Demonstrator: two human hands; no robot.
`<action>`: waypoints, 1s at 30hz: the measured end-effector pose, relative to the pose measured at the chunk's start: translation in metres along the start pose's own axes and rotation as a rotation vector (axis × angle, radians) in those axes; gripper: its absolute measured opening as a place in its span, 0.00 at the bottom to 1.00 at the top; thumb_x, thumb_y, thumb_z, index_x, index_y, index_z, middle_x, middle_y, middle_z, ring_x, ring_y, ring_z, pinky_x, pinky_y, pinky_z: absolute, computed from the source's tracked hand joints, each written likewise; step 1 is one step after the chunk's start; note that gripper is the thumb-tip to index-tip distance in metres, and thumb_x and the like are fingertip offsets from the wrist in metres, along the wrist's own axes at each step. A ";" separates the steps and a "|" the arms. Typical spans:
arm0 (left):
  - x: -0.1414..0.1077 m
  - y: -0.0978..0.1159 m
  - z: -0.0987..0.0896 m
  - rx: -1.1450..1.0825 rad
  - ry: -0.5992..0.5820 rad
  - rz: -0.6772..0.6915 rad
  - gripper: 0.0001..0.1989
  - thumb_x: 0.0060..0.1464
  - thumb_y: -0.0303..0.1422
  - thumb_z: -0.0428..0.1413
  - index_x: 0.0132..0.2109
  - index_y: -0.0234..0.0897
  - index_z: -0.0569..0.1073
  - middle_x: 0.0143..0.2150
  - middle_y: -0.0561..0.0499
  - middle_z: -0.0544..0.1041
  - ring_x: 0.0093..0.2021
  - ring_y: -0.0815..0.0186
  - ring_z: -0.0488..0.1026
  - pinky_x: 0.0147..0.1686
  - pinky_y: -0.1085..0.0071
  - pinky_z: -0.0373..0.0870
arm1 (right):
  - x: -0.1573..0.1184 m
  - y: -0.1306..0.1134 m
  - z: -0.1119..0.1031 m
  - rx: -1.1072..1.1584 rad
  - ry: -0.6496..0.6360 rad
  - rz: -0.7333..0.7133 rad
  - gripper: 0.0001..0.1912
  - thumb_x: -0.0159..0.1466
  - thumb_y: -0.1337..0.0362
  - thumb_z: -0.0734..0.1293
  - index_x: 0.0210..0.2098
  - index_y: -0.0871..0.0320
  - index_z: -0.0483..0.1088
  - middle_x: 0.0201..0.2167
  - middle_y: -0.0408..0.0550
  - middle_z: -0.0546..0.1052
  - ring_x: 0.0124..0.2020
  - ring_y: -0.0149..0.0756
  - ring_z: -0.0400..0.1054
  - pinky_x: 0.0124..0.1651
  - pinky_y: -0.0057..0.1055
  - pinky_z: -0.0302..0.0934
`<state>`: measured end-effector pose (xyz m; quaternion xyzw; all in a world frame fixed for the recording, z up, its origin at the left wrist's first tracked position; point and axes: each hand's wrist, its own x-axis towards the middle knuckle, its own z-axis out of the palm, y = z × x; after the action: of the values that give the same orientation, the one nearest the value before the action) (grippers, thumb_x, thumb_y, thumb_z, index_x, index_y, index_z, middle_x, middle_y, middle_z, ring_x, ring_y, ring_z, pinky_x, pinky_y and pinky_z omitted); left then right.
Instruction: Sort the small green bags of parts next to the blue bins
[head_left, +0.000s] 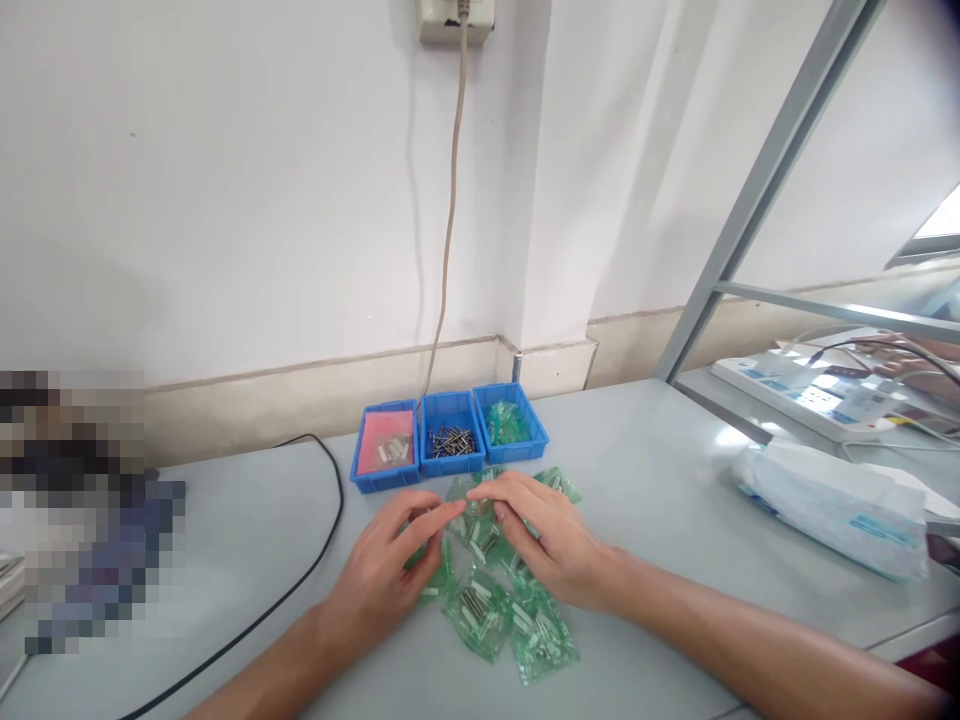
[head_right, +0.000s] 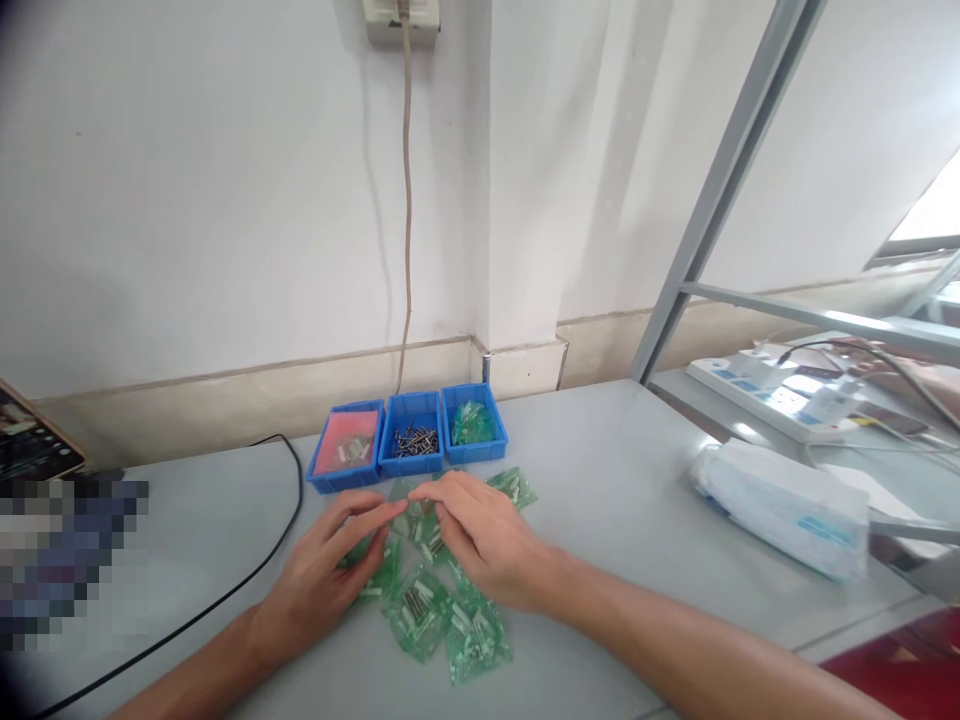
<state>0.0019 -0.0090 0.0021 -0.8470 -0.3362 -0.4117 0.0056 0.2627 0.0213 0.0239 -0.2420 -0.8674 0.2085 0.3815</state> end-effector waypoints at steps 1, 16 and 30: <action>0.000 0.000 0.000 -0.004 -0.004 -0.002 0.26 0.69 0.18 0.52 0.68 0.45 0.70 0.51 0.46 0.75 0.49 0.64 0.76 0.50 0.68 0.78 | 0.000 0.000 0.000 0.004 0.001 -0.004 0.18 0.79 0.69 0.55 0.63 0.52 0.66 0.46 0.50 0.77 0.45 0.40 0.71 0.51 0.37 0.67; 0.002 0.004 -0.007 -0.020 -0.025 0.010 0.18 0.72 0.24 0.53 0.64 0.38 0.73 0.52 0.42 0.75 0.52 0.60 0.76 0.52 0.66 0.77 | 0.006 -0.005 -0.002 0.019 -0.071 0.014 0.21 0.77 0.72 0.56 0.65 0.51 0.64 0.51 0.51 0.75 0.49 0.41 0.70 0.54 0.39 0.67; 0.003 0.004 -0.008 -0.057 -0.049 0.019 0.15 0.74 0.26 0.51 0.62 0.37 0.75 0.51 0.42 0.78 0.49 0.59 0.76 0.49 0.65 0.75 | 0.007 -0.009 -0.002 0.028 -0.089 0.026 0.18 0.72 0.76 0.59 0.57 0.54 0.67 0.48 0.50 0.68 0.49 0.40 0.66 0.51 0.37 0.66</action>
<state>0.0002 -0.0131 0.0104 -0.8598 -0.3163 -0.4002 -0.0229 0.2584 0.0185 0.0339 -0.2384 -0.8774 0.2359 0.3429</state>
